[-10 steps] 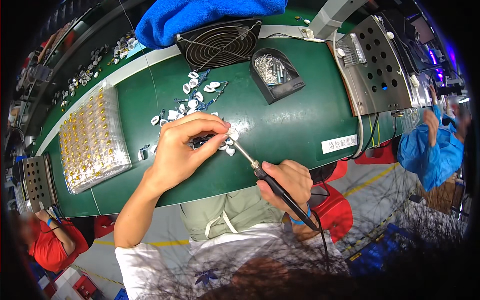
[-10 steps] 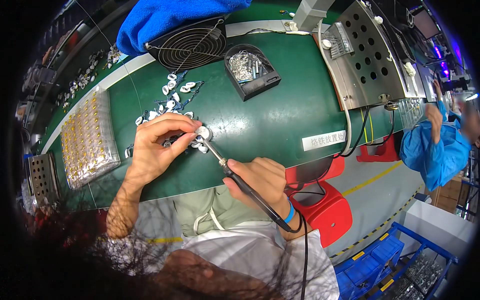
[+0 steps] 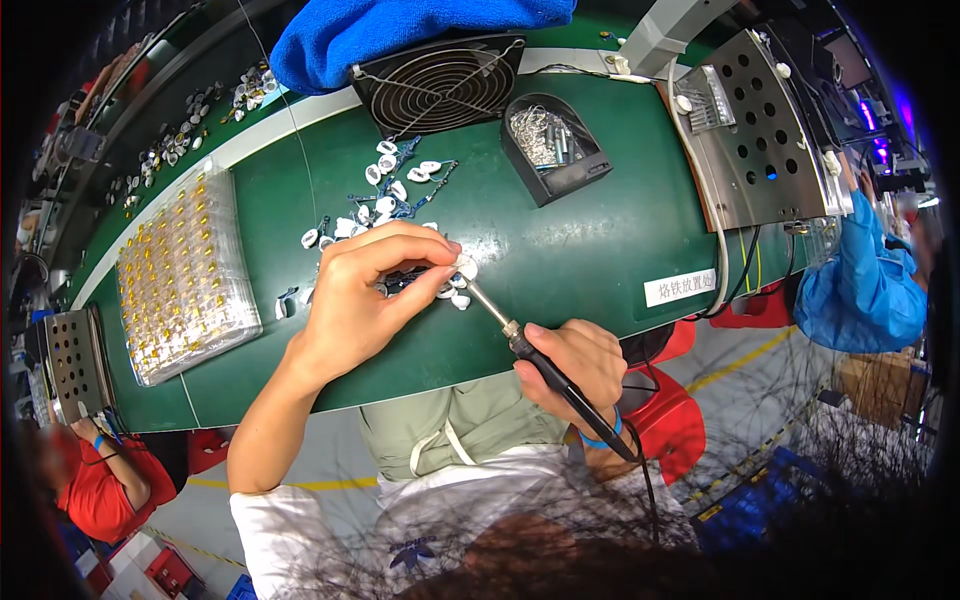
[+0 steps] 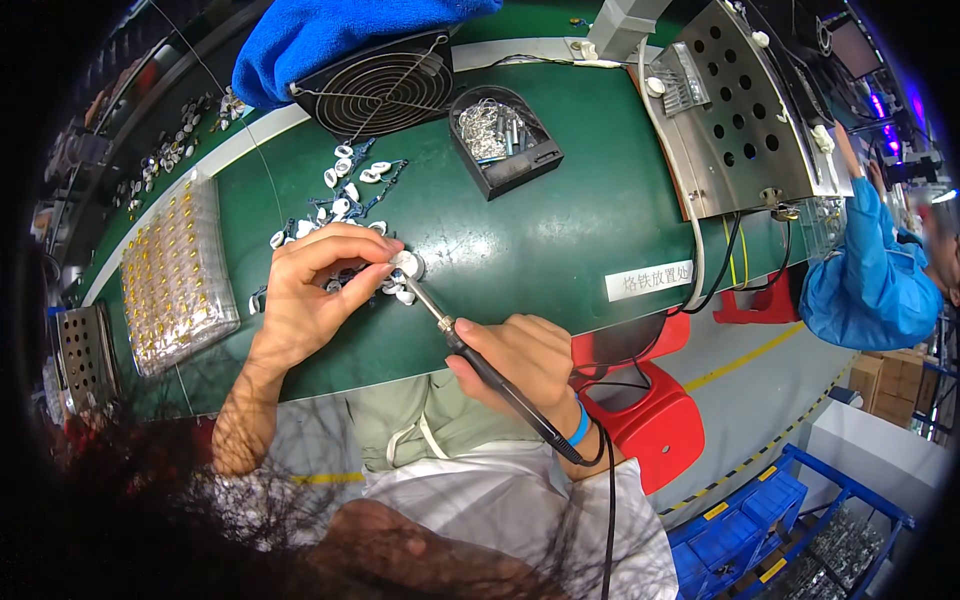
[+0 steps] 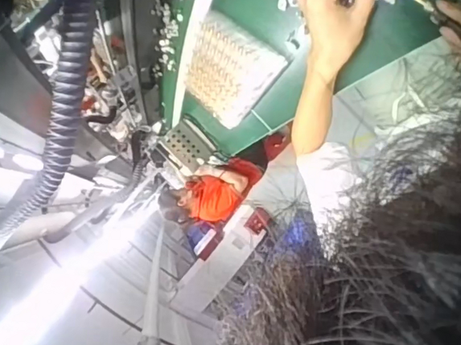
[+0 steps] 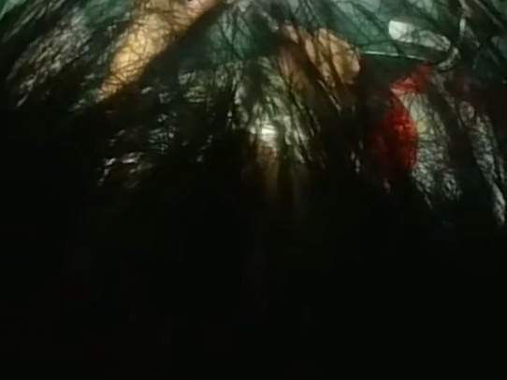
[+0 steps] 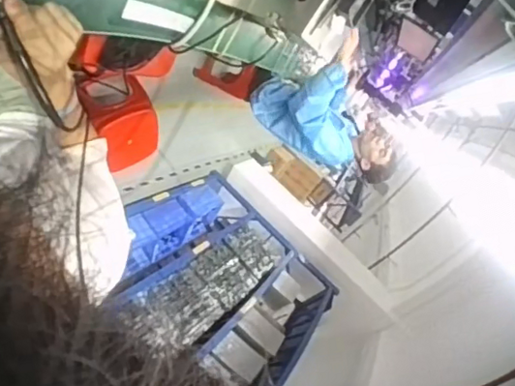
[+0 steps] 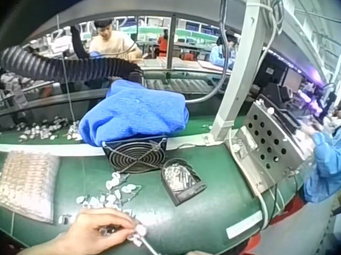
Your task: Soldering small electronic components onto an assembly at a factory workstation.
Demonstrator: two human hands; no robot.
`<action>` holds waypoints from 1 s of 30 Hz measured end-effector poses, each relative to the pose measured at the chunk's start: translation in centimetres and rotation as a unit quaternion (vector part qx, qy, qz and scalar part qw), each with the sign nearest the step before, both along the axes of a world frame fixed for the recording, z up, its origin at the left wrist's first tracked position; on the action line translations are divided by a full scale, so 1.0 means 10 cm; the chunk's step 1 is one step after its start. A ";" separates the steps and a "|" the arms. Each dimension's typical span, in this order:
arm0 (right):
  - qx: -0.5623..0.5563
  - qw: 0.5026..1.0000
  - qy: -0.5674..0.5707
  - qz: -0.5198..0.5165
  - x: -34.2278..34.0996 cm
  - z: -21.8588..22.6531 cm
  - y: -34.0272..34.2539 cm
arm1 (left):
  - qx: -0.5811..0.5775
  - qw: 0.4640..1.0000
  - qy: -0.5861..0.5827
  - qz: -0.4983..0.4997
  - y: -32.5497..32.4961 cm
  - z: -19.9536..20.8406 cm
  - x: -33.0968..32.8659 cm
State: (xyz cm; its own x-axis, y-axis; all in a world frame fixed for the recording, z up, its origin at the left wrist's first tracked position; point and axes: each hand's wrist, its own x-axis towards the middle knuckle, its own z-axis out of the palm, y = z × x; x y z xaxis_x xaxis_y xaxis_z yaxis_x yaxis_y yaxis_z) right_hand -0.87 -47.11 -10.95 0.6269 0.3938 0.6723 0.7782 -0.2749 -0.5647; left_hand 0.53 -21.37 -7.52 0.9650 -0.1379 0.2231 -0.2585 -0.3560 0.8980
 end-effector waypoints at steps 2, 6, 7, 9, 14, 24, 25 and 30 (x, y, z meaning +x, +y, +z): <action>0.010 1.000 0.001 -0.002 -0.01 -0.02 -0.01 | 0.003 1.000 -0.003 -0.001 0.00 -0.01 0.00; 0.008 1.000 0.004 0.004 0.00 -0.01 -0.01 | 0.000 1.000 -0.004 0.000 0.00 0.00 0.00; 0.008 1.000 0.004 0.003 0.00 -0.01 -0.01 | 0.005 1.000 -0.004 0.000 0.00 0.01 0.00; 0.004 1.000 0.003 0.005 0.00 -0.01 0.00 | 0.003 1.000 -0.002 -0.001 -0.01 0.01 0.00; 0.013 1.000 0.005 -0.007 -0.01 -0.04 -0.04 | 0.004 1.000 -0.004 0.000 0.00 0.01 0.00; -0.004 0.999 0.040 0.021 0.01 0.00 -0.08 | -0.084 0.990 0.107 -0.040 0.05 0.05 -0.05; -0.005 0.999 0.041 0.022 0.00 0.00 -0.09 | -0.079 0.990 0.107 -0.045 0.06 0.05 -0.05; 0.001 0.999 0.038 0.014 0.00 -0.02 -0.07 | -0.078 0.990 0.110 -0.049 0.05 0.07 -0.04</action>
State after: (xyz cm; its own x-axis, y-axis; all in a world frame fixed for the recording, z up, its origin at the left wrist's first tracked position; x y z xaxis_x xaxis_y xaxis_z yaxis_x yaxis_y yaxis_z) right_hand -0.91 -47.82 -11.15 0.6650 0.4112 0.6235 0.7402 -0.2516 -0.6235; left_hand 0.11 -20.85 -6.81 0.9761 -0.2142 0.0357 -0.0777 -0.1913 0.9784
